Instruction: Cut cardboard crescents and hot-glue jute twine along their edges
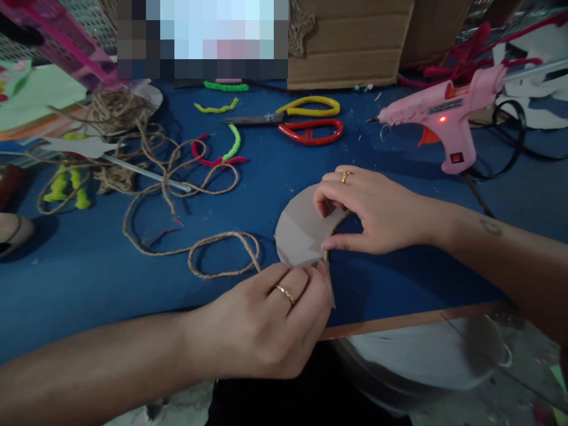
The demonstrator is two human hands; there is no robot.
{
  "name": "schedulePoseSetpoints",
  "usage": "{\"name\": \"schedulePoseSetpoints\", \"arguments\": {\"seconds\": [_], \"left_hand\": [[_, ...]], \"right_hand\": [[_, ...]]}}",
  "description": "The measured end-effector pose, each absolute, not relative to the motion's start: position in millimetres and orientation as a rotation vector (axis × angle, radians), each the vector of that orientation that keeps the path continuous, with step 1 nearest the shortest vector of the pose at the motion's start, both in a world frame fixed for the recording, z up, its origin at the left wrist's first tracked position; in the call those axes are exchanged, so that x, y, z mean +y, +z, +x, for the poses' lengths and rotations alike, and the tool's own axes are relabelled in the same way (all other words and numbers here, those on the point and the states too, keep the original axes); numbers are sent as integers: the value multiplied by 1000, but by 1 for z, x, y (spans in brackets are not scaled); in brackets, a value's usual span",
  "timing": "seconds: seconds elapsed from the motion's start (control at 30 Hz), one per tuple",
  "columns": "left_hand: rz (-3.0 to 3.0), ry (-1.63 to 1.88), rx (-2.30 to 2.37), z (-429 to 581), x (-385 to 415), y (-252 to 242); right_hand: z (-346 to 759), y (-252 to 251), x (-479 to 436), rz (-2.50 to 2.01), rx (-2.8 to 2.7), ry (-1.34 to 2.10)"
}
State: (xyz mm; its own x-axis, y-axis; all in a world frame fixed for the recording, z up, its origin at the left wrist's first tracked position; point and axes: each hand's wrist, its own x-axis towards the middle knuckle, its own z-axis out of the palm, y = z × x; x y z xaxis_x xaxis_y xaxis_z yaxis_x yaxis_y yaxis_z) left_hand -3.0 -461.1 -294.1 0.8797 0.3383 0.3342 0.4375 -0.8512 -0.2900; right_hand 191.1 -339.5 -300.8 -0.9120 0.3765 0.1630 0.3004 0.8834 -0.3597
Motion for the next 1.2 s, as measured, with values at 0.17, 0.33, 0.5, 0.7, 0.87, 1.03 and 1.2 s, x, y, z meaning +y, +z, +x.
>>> {"name": "schedulePoseSetpoints", "arguments": {"seconds": [0.17, 0.33, 0.5, 0.7, 0.87, 1.03, 1.2], "left_hand": [[-2693, -406, -586, -4, -462, -292], [-2716, -458, -561, -3, -459, -292], [-2724, -543, -620, -1, -459, -294], [-2743, -583, -611, 1, -458, -295], [-2740, -547, -561, 1, -459, -295], [-2702, -457, -546, 1, -462, -295], [-2660, -422, -512, 2, -463, -295]], "right_hand": [[191, -301, -340, -513, -2831, 477], [191, -301, -340, -514, -2831, 470], [191, -301, -340, -514, -2830, 469], [191, -302, -340, -508, -2824, 466], [190, -302, -340, -517, -2829, 467], [190, -300, -340, -516, -2837, 475], [191, -300, -340, -513, -2840, 472]]}}
